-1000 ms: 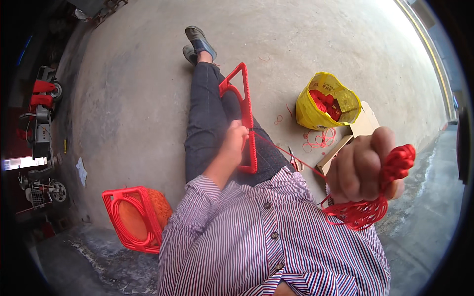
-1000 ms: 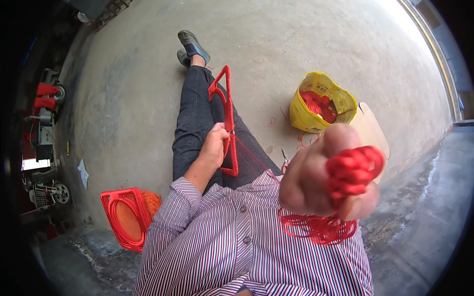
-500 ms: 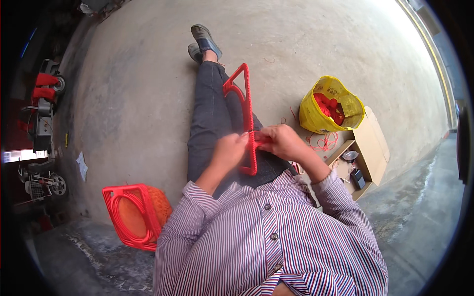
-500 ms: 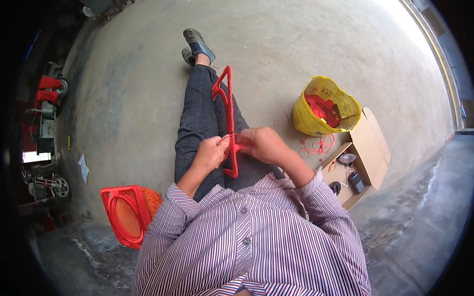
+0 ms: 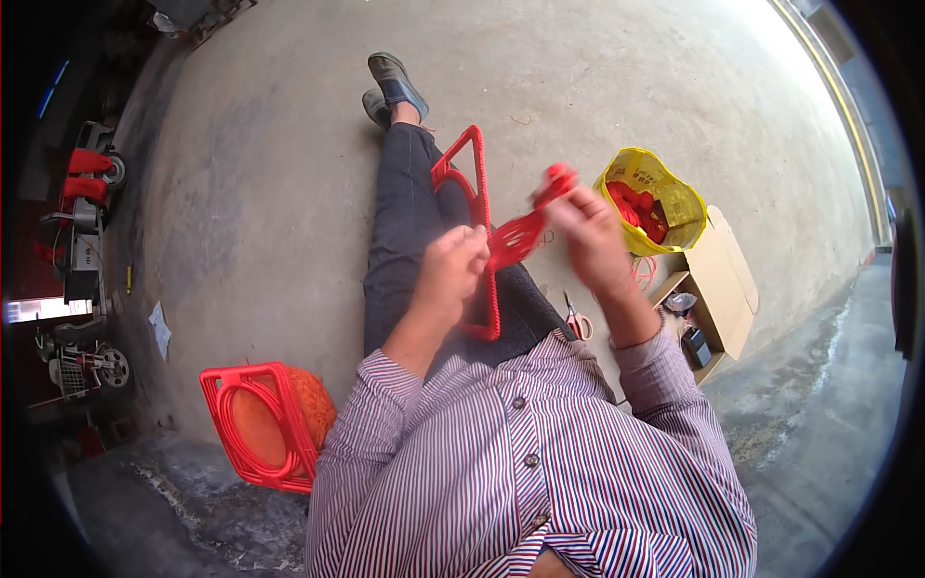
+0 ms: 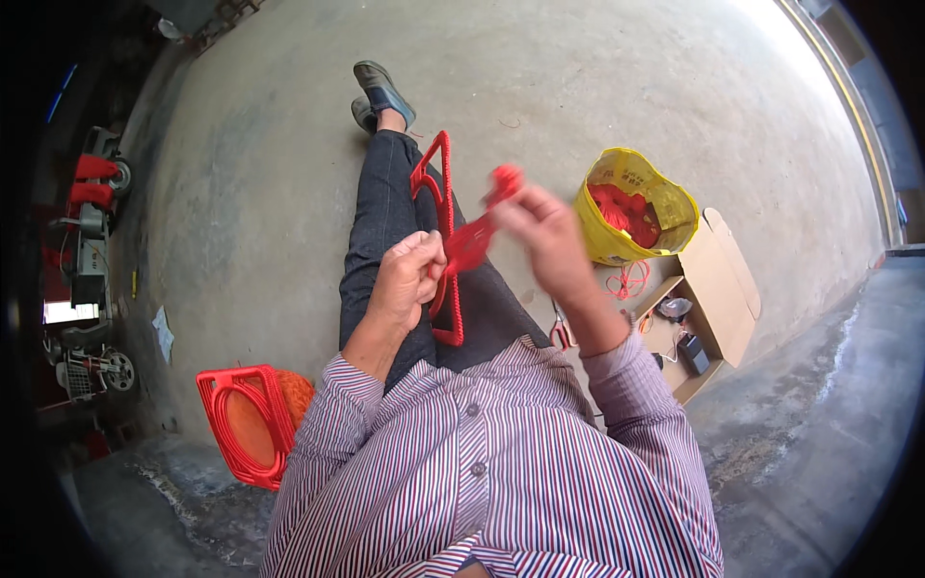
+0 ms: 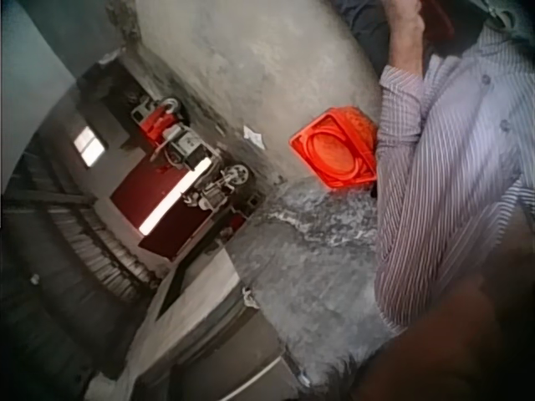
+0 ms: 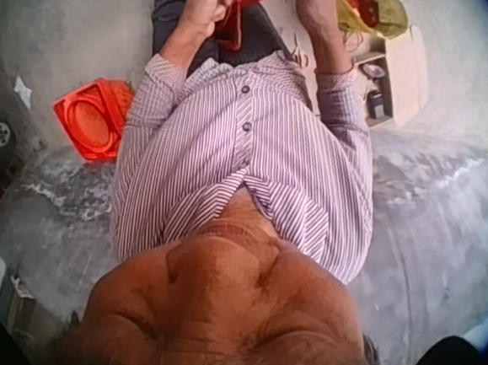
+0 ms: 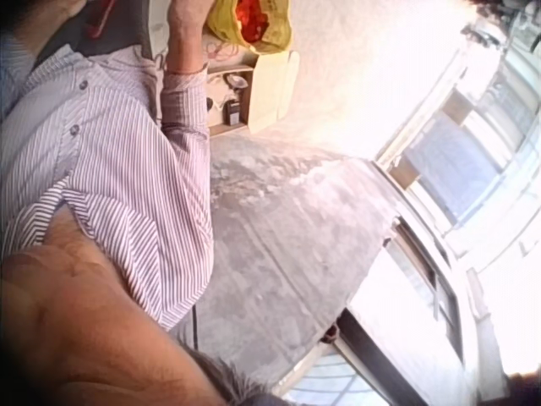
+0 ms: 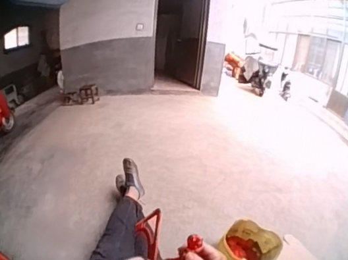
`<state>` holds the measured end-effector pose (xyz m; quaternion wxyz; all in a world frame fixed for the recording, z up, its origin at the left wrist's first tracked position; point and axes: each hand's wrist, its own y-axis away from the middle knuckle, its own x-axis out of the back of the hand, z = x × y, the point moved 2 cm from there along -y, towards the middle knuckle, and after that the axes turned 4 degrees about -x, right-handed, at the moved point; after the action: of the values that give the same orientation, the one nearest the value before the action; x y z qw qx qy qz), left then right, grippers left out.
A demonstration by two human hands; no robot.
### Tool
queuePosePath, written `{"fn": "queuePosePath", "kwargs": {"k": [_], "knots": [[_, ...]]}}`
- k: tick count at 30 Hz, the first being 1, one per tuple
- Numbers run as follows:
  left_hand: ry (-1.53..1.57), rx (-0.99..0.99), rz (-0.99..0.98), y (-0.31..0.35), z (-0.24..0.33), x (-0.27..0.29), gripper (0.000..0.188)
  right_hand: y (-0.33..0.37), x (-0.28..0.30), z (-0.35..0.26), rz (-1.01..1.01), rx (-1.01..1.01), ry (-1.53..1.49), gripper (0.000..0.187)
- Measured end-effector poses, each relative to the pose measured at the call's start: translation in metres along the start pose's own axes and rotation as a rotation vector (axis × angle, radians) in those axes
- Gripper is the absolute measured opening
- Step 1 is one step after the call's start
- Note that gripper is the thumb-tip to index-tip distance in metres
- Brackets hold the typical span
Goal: Winding red string around a red plastic furniture frame to create a woven surface.
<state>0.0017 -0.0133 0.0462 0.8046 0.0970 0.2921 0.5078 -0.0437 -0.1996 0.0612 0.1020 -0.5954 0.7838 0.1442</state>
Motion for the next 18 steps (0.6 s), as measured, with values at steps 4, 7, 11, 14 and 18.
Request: {"fn": "queuePosePath", "kwargs": {"k": [4, 7, 11, 14, 18], "knots": [[-0.390, -0.150, 0.074, -0.012, -0.031, 0.028, 0.013, -0.009, 0.053, -0.051, -0.003, 0.078, -0.588, 0.017], [-0.336, -0.182, 0.170, -0.018, -0.045, 0.036, 0.028, -0.010, 0.098, -0.047, -0.044, 0.100, -0.667, 0.023], [-0.026, -0.094, 0.063, -0.019, -0.048, 0.021, 0.044, 0.012, 0.074, 0.005, 0.061, -0.147, -0.214, 0.016], [-0.008, 0.008, -0.032, -0.024, -0.053, 0.028, 0.039, 0.022, 0.021, 0.054, -0.059, -0.452, 0.139, 0.020], [0.191, 0.044, -0.038, -0.021, -0.054, 0.022, 0.031, 0.020, -0.007, 0.072, -0.217, -0.585, 0.097, 0.012]]}}
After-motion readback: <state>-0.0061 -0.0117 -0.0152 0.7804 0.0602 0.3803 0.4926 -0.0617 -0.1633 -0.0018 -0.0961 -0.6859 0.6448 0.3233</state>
